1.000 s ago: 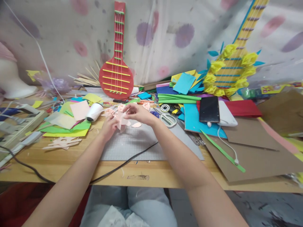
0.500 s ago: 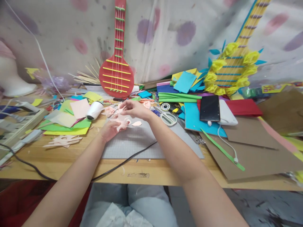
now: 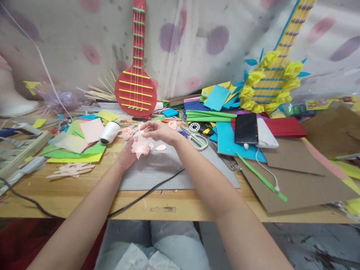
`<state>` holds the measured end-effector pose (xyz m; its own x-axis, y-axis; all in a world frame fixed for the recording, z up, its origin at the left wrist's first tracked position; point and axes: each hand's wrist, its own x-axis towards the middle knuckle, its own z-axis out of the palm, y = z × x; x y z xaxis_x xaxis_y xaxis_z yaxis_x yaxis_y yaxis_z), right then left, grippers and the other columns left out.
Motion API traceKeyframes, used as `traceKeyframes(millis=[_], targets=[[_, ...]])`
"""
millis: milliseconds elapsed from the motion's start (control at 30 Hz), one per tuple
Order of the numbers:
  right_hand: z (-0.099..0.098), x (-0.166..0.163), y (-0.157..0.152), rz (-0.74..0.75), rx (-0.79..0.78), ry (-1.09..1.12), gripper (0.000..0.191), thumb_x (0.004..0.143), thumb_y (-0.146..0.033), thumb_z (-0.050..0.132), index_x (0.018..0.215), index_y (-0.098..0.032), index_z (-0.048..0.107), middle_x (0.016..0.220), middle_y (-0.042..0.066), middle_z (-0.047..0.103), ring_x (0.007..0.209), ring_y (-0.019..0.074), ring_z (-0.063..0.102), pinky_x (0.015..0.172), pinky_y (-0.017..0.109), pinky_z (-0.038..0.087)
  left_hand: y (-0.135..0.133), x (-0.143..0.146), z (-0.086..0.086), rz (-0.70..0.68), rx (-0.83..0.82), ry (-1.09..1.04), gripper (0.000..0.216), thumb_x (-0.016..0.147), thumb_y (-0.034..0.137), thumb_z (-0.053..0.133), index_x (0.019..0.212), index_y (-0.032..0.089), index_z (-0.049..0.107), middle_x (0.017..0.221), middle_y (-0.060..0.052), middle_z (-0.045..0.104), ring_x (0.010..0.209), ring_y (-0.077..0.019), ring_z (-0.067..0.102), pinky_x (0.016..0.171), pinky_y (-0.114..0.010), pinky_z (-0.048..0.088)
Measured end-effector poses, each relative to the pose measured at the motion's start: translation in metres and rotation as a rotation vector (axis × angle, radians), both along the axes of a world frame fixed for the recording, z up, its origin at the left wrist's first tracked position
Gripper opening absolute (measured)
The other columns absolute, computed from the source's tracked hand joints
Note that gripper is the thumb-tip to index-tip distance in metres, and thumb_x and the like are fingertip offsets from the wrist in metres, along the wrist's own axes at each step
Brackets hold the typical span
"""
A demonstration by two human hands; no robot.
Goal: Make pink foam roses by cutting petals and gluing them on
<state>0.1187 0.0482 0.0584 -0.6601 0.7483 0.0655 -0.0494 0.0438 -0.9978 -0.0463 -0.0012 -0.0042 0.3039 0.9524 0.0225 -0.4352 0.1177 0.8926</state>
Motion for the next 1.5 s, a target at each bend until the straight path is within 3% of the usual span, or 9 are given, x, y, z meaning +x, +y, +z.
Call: traceKeyframes(millis=[167, 800, 1100, 1367, 1500], targets=[[-0.008, -0.01, -0.001, 0.109, -0.051, -0.075, 0.033, 0.059, -0.022, 0.073, 0.086, -0.017, 0.055, 0.068, -0.004, 0.058, 0.061, 0.0073, 0.054, 0.055, 0.02, 0.041, 0.001, 0.0, -0.005, -0.006, 0.04, 0.052, 0.057, 0.066, 0.062, 0.058, 0.097, 0.015, 0.058, 0.077, -0.007, 0.063, 0.056, -0.0143, 0.056, 0.049, -0.026, 0.043], [-0.02, -0.012, 0.008, 0.024, 0.03, -0.132, 0.03, 0.057, -0.02, 0.073, 0.082, -0.016, 0.056, 0.064, -0.005, 0.056, 0.06, 0.0069, 0.052, 0.056, 0.02, 0.041, 0.002, 0.0, -0.008, -0.007, 0.039, 0.087, 0.048, 0.068, 0.055, 0.06, 0.096, 0.016, 0.057, 0.08, -0.007, 0.063, 0.065, -0.0173, 0.059, 0.051, -0.026, 0.046], [-0.024, -0.012, 0.01, -0.006, 0.155, -0.182, 0.029, 0.058, -0.022, 0.07, 0.082, -0.016, 0.056, 0.067, -0.004, 0.056, 0.062, 0.0074, 0.051, 0.056, 0.02, 0.04, -0.002, 0.002, -0.005, 0.015, 0.018, 0.121, 0.045, 0.06, 0.025, 0.07, 0.102, 0.017, 0.054, 0.084, -0.003, 0.064, 0.067, -0.0151, 0.059, 0.055, -0.024, 0.046], [-0.021, -0.016, 0.009, -0.033, 0.288, -0.266, 0.025, 0.061, -0.022, 0.067, 0.082, -0.016, 0.055, 0.069, -0.003, 0.054, 0.065, 0.0087, 0.051, 0.06, 0.022, 0.04, 0.0, 0.001, -0.01, 0.011, 0.035, 0.128, 0.048, 0.059, 0.02, 0.067, 0.106, 0.016, 0.054, 0.083, -0.005, 0.065, 0.067, -0.0163, 0.06, 0.057, -0.026, 0.045], [-0.022, -0.016, 0.007, -0.124, 0.36, -0.256, 0.025, 0.064, -0.025, 0.065, 0.084, -0.017, 0.053, 0.076, -0.001, 0.056, 0.065, 0.0087, 0.049, 0.063, 0.024, 0.04, 0.0, 0.001, -0.013, 0.042, 0.03, 0.164, 0.045, 0.058, 0.02, 0.066, 0.101, 0.016, 0.054, 0.082, -0.004, 0.064, 0.068, -0.0169, 0.06, 0.059, -0.026, 0.046]])
